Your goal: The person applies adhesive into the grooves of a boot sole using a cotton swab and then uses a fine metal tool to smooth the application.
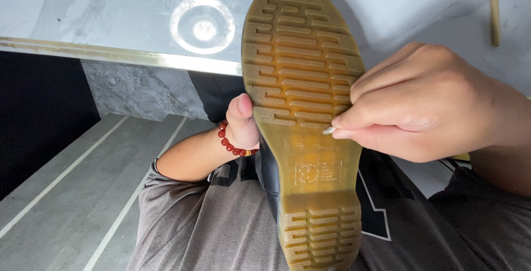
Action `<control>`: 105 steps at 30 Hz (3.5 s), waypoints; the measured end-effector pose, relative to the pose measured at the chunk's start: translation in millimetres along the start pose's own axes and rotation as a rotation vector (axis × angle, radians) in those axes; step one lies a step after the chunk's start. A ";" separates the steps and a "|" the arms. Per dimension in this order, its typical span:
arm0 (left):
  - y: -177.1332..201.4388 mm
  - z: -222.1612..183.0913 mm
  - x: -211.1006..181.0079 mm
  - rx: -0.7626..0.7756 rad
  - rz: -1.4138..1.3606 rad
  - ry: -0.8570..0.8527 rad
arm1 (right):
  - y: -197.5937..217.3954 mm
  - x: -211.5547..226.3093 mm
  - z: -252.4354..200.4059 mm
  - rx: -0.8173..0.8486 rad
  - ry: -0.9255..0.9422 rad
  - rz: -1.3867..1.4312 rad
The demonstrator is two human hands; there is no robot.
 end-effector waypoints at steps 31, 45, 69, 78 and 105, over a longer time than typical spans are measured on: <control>-2.9 0.5 -0.8 -0.093 0.086 -0.002 | -0.5 1.8 2.8 0.008 0.018 -0.038; -53.9 23.4 -17.3 -0.123 0.314 -0.096 | 8.2 34.9 2.5 -0.069 -0.115 0.070; -47.6 30.9 -16.3 -0.102 0.369 -0.138 | 11.8 41.7 -23.4 0.051 -0.101 -0.045; -37.6 34.0 -2.7 0.003 0.287 -0.082 | 5.0 41.7 -18.2 -0.034 -0.058 -0.131; -41.4 35.8 -13.3 -0.064 0.496 -0.131 | -3.7 47.1 -24.0 -0.113 0.100 -0.100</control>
Point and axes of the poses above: each hand's wrist, its own z-axis towards the middle knuckle, its own y-axis out of the back of the hand, x = y × z, the point moved 1 cm from there along z, towards the middle knuckle, and after that the axes turned 5 degrees about y, right-handed, at the moved point
